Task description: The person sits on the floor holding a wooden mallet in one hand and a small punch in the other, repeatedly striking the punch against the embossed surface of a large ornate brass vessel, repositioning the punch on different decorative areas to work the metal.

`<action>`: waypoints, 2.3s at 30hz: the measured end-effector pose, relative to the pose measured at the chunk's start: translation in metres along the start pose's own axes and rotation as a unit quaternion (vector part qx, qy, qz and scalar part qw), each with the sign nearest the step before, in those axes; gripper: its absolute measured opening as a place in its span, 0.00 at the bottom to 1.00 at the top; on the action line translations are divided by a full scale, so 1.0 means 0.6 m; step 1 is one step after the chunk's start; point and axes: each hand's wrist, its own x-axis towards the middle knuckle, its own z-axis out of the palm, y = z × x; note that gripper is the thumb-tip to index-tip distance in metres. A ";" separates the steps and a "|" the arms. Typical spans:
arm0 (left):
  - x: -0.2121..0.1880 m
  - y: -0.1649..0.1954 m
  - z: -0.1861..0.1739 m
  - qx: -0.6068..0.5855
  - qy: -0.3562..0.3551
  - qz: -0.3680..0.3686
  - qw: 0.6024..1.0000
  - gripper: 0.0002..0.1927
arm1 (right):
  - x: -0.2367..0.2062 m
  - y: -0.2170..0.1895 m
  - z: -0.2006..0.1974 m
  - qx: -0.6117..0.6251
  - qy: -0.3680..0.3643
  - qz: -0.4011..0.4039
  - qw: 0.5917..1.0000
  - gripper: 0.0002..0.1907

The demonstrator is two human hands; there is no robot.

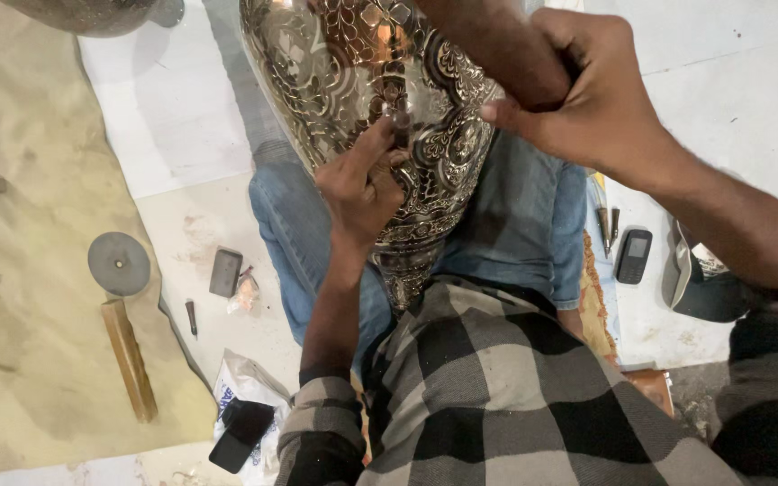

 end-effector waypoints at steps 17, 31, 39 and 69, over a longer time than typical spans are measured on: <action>0.012 0.022 -0.017 -0.046 -0.029 -0.013 0.998 0.21 | 0.014 -0.048 -0.013 -0.367 -0.134 0.035 0.920 0.17; 0.013 0.011 -0.015 -0.024 -0.047 0.009 0.999 0.21 | 0.011 -0.044 -0.007 -0.168 -0.064 -0.017 0.984 0.15; 0.017 0.020 -0.026 -0.029 -0.068 0.000 0.997 0.25 | 0.002 -0.028 -0.005 -0.141 -0.069 0.021 0.987 0.13; 0.037 0.007 -0.034 -0.011 -0.113 0.085 0.990 0.26 | -0.051 0.011 0.018 -0.198 -0.016 0.040 0.979 0.15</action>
